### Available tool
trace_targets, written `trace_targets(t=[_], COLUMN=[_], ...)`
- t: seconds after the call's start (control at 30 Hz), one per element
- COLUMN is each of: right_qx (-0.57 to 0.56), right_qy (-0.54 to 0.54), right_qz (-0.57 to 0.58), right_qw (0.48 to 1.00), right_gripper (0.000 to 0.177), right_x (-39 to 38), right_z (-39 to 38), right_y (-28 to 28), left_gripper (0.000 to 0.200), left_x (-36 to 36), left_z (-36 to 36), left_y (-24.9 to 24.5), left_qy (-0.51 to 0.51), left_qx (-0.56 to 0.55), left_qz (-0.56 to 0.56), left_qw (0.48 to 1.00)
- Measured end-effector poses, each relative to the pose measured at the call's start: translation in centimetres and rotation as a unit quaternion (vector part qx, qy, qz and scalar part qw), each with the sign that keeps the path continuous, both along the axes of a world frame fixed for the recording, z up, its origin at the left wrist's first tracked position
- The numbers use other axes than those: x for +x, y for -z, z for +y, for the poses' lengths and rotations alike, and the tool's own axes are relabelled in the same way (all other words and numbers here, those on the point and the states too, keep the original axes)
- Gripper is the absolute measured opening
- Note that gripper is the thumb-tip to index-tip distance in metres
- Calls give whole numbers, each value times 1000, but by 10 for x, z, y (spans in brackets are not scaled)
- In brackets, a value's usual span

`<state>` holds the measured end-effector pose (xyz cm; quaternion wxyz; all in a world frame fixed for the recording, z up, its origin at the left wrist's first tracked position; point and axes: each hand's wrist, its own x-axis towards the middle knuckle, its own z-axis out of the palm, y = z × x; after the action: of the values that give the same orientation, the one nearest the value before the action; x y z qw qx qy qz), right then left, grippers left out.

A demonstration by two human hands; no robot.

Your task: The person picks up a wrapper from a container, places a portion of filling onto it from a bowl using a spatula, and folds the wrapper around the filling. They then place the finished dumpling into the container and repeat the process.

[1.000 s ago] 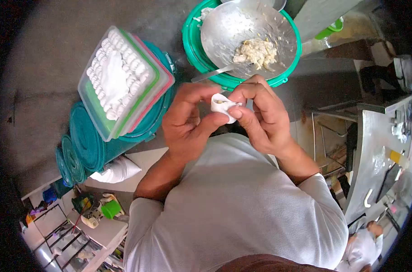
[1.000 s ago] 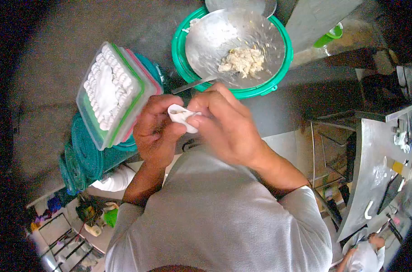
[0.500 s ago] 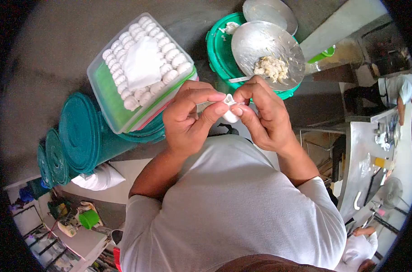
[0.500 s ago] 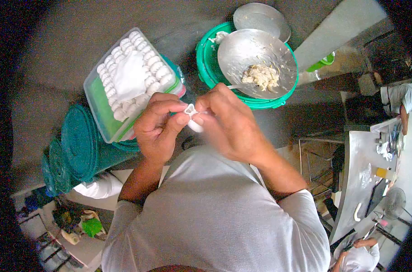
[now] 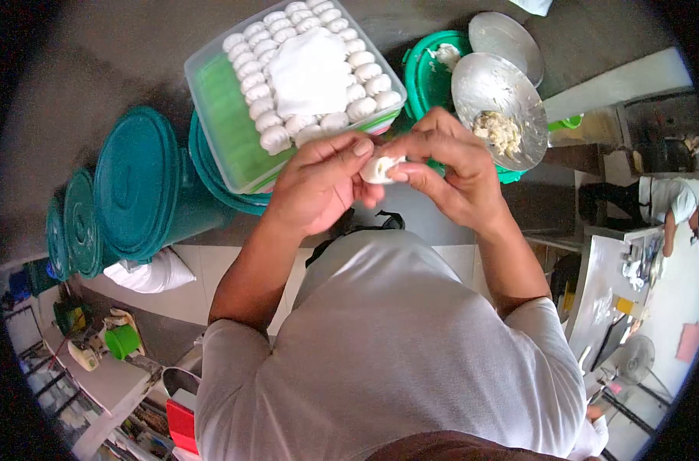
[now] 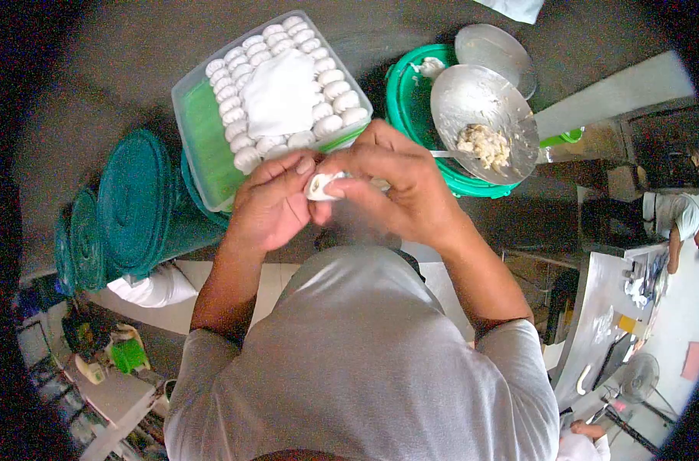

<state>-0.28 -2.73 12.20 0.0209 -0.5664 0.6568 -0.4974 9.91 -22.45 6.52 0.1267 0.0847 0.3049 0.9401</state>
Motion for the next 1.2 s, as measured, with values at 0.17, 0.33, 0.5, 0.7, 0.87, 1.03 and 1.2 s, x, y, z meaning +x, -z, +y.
trace_targets(t=[0.17,0.33,0.5,0.7,0.87,1.03,1.2], right_qx=[29,39,75,54,3,55,64], right_qy=[-9,65,131,107,71,69,28], right_qz=[-374,-320,-185,-265,-268,-275,-340], right_qw=[927,945,971,957,961,957,938], right_gripper=[30,22,34,36,28,39,34], right_x=[9,17,24,28,32,31,17], right_z=[-23,-48,-66,-74,-81,-85,-90], right_y=[15,33,40,48,45,43,36], left_gripper=[38,44,44,45,49,45,43], left_x=[10,16,21,26,31,34,42], left_z=[-18,-25,-23,-26,-24,-23,-40], left_y=[-10,-4,-8,-13,-16,-20,-21], left_qy=[-188,-250,-276,-299,-307,-343,-399], left_qx=[-135,-293,-306,-319,-294,-315,-330], left_qz=[-27,-6,8,-13,-8,-3,-14], left_qw=[973,923,911,899,905,885,855])
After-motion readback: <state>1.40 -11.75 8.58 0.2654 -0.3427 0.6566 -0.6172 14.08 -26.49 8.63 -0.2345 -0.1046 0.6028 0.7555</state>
